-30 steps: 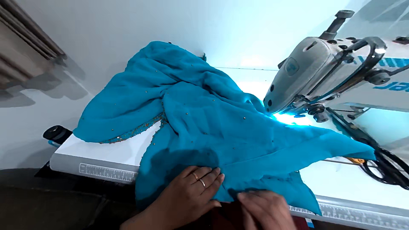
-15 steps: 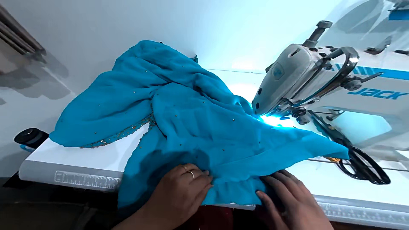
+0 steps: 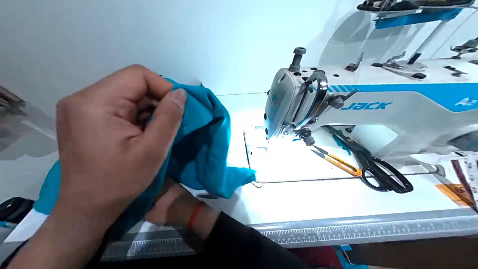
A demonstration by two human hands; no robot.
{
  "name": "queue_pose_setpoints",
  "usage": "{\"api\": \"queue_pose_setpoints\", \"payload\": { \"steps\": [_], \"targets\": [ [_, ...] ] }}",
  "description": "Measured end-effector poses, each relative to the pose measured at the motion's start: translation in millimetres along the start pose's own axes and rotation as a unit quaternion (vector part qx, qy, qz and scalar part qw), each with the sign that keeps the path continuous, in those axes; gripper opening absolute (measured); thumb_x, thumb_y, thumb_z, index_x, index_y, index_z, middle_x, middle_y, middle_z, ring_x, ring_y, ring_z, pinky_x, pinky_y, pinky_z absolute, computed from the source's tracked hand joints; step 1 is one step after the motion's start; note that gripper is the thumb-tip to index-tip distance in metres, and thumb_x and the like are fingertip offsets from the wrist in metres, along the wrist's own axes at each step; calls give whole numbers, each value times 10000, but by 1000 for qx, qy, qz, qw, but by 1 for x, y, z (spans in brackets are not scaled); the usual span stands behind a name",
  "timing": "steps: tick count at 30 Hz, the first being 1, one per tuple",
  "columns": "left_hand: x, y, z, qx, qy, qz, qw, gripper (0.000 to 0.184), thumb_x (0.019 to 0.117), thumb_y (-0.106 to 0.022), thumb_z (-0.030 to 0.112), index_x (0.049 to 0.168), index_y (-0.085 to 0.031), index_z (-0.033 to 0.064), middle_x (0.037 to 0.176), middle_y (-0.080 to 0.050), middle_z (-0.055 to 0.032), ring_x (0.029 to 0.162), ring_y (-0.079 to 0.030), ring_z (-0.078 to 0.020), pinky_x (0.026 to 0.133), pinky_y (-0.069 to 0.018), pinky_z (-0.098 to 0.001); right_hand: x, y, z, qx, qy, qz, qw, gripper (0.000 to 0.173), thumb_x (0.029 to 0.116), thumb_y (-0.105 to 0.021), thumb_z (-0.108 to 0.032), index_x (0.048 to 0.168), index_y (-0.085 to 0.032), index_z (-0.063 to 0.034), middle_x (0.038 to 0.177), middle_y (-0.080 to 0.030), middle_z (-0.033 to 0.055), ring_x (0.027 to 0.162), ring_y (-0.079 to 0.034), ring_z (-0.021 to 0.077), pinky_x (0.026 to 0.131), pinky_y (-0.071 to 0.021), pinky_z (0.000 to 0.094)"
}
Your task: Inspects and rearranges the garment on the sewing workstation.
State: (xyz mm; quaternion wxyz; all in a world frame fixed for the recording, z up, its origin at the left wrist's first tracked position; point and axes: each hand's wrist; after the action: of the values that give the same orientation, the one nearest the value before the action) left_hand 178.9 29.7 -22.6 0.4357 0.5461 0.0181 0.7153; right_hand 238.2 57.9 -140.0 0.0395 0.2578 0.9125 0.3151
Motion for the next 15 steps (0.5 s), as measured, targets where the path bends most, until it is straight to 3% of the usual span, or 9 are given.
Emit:
{"api": "queue_pose_setpoints", "payload": {
  "steps": [2, 4, 5, 7, 9, 10, 12, 14, 15],
  "targets": [
    [-2, -3, 0, 34, 3, -10, 999, 174, 1035, -547, 317, 1015, -641, 172, 752, -603, 151, 608, -540, 101, 527, -440, -95, -37, 7, -2, -64, 49, 13, 997, 381, 965, -645, -120, 1300, -634, 60, 1329, -623, 261, 1255, -593, 381, 1048, -474, 515],
    [-15, -3, -10, 54, 14, -27, 998, 221, 1039, -521, 330, 1028, -642, 145, 759, -596, 132, 619, -526, 96, 544, -432, -112, -88, 9, 1, -160, 89, 149, 972, 244, 943, -657, -143, 1130, -725, -2, 1077, -723, 175, 947, -729, 315, 748, -608, 461],
    [-20, -4, -16, 55, 25, -31, 998, 224, 1035, -520, 335, 1025, -643, 148, 745, -594, 138, 607, -518, 102, 535, -427, -110, -106, 12, 6, -209, 97, 242, 943, 209, 908, -683, -171, 1045, -726, -19, 946, -720, 136, 770, -729, 267, 584, -597, 410],
    [-27, -6, -26, 46, 56, -42, 997, 203, 1031, -527, 330, 1014, -640, 163, 720, -579, 151, 585, -501, 105, 524, -413, -102, -123, 24, 18, -266, 64, 355, 894, 382, 880, -725, -316, 1078, -679, 6, 847, -706, 108, 613, -681, 225, 466, -542, 363],
    [-26, -8, -30, 36, 88, -56, 994, 182, 1033, -532, 313, 1000, -638, 168, 690, -554, 154, 560, -480, 98, 512, -391, -98, -118, 40, 31, -220, -13, 353, 909, 740, 843, -762, -465, 1308, -550, 71, 763, -696, 81, 580, -679, 229, 486, -555, 409],
    [-22, -9, -32, 37, 105, -64, 992, 182, 1038, -534, 307, 995, -640, 166, 672, -546, 143, 544, -475, 81, 502, -387, -113, -108, 51, 34, -171, -65, 316, 931, 904, 836, -777, -485, 1450, -410, 68, 738, -682, 81, 610, -683, 251, 542, -567, 444],
    [-6, -7, -38, 63, 146, -81, 984, 226, 1059, -521, 305, 1003, -644, 125, 668, -553, 68, 549, -487, -12, 525, -412, -219, -74, 80, 38, -45, -176, 209, 961, 1123, 855, -817, -430, 1611, -82, -43, 855, -686, 170, 789, -703, 352, 717, -580, 545],
    [10, 1, -51, 84, 186, -64, 977, 295, 1084, -492, 310, 1041, -635, 56, 727, -574, -61, 613, -521, -156, 589, -446, -396, -27, 104, 44, 31, -188, 193, 962, 1134, 852, -846, -315, 1621, -42, -95, 1023, -689, 240, 915, -705, 396, 806, -569, 580],
    [15, 9, -58, 90, 189, -34, 977, 311, 1087, -485, 315, 1068, -624, 38, 771, -578, -93, 647, -527, -179, 617, -454, -428, -5, 115, 45, 53, -152, 205, 965, 1106, 856, -841, -254, 1618, -57, -89, 1112, -683, 243, 973, -701, 382, 846, -565, 568]
  ]
}}
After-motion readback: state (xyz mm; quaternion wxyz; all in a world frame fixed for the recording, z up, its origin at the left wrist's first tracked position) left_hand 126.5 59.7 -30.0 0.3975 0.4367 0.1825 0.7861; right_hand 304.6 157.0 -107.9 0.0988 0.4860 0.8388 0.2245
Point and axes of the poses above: each hand's wrist, its own x-axis towards the middle knuckle, its own y-axis out of the back of the hand, z = x × y
